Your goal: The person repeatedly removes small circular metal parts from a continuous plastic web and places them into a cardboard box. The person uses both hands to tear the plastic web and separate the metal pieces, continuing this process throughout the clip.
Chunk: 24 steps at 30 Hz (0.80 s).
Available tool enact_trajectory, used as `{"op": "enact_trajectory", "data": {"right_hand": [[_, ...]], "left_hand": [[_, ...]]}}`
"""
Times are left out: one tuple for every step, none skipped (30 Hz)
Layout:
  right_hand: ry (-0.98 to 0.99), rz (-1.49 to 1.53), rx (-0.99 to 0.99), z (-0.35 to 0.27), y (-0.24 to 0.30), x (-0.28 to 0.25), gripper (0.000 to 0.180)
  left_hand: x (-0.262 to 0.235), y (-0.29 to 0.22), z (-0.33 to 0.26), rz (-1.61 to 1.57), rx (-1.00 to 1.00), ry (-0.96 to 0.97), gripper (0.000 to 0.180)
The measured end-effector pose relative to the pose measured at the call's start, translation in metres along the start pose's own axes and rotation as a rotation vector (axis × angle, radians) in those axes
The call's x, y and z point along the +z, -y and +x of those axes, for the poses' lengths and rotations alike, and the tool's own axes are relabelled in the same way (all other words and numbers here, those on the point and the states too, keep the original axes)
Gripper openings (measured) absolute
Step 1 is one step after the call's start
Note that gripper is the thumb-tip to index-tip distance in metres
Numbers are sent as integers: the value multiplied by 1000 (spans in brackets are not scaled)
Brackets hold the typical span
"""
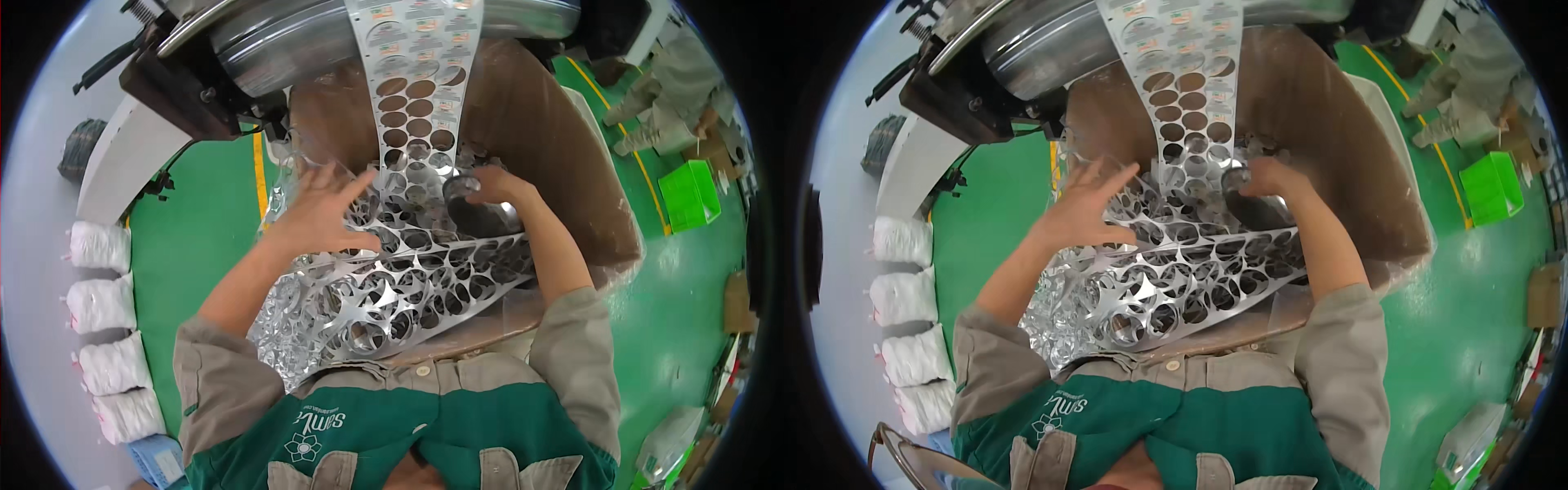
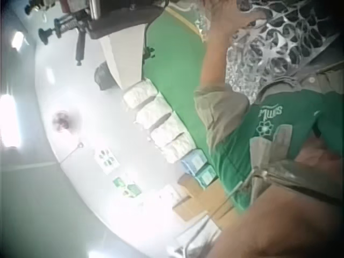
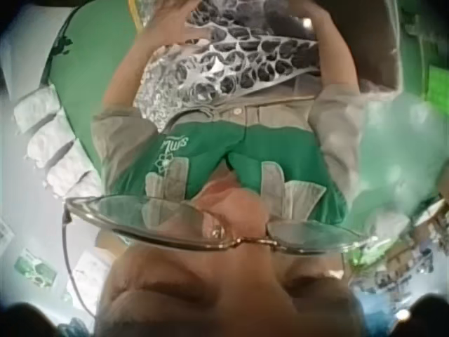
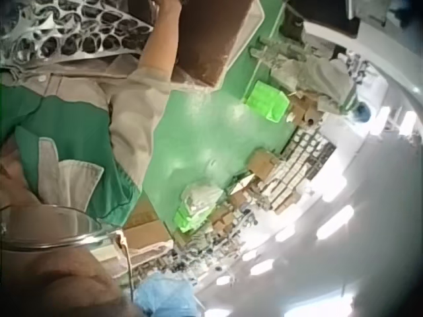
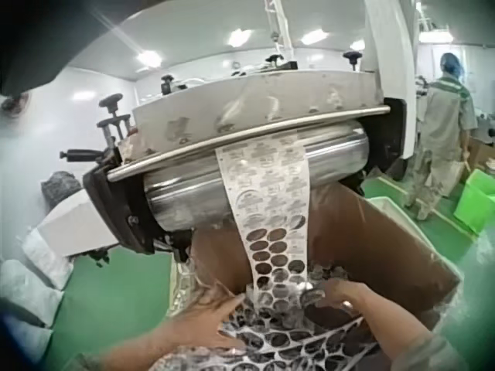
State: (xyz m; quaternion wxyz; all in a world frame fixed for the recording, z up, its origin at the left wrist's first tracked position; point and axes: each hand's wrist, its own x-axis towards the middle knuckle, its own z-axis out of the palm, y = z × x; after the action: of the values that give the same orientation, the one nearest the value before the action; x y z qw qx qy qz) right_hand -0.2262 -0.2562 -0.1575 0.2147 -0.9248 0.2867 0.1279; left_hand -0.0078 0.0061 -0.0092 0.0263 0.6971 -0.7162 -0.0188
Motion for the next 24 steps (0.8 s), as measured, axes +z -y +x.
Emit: {"op": "enact_trajectory", "data": {"right_hand": [[-69,13,5,-11,18,-17,63],[-138,21,21,-22,33,-38,60],[-235,67,-23,-30,37,-55,59],[-328,120,-78,-37,42,-70,58],[-335,342,-61,-50,53,-92,48],[-342,566,-43,-61,60,-109,38],[-417,925,-212,-64,58,-113,33],[-490,1276,-385,-65,56,-116,28],[-338,1641,-558,-67,54,-119,25],[-212,1938,-643,-72,63,-113,26],[-1,2122,-736,-56,54,-92,27],[220,2285,-817,-37,40,-62,28],[277,2187,-793,-34,39,-40,30],[285,1799,-346,-18,49,-27,31],[249,1208,19,6,18,9,49],[57,703,110,9,28,18,55],[-62,212,284,8,36,24,62],[-100,157,288,8,34,26,61],[-138,97,297,7,26,30,60],[-175,35,312,4,20,31,59],[-195,60,247,0,21,16,56],[-245,52,136,-4,21,2,54],[-291,45,24,-9,21,-14,52],[-335,131,-46,-18,27,-37,45]], "left_hand": [[7,-1,1,-72,50,196,77],[13,-1,4,-146,105,390,76],[20,-2,6,-218,164,592,76],[25,1,-7,-192,307,403,55],[19,1,-16,-128,334,319,47],[3,-1,-24,-63,364,237,39],[-21,-10,-32,-182,343,174,38],[-49,-21,-40,-305,318,108,39],[-74,-31,-51,-303,318,69,37],[-93,-40,-62,-303,317,25,35],[-105,-49,-70,-310,318,14,34],[-110,-53,-75,-325,327,-3,34],[-112,-52,-77,-365,368,8,34],[-111,-50,-79,-459,392,3,33],[-105,-47,-77,-398,378,4,31],[-101,-42,-77,-321,327,13,28],[-88,-33,-75,-396,212,3,26],[-67,-20,-72,-473,105,-10,24],[-48,-8,-68,-556,2,-25,22],[-35,2,-62,-556,-63,-53,21],[-26,12,-57,-557,-136,-85,21],[-21,22,-52,-688,-220,-97,21],[-17,32,-47,-821,-304,-106,22],[-13,38,-44,-950,-397,-116,23]]}}
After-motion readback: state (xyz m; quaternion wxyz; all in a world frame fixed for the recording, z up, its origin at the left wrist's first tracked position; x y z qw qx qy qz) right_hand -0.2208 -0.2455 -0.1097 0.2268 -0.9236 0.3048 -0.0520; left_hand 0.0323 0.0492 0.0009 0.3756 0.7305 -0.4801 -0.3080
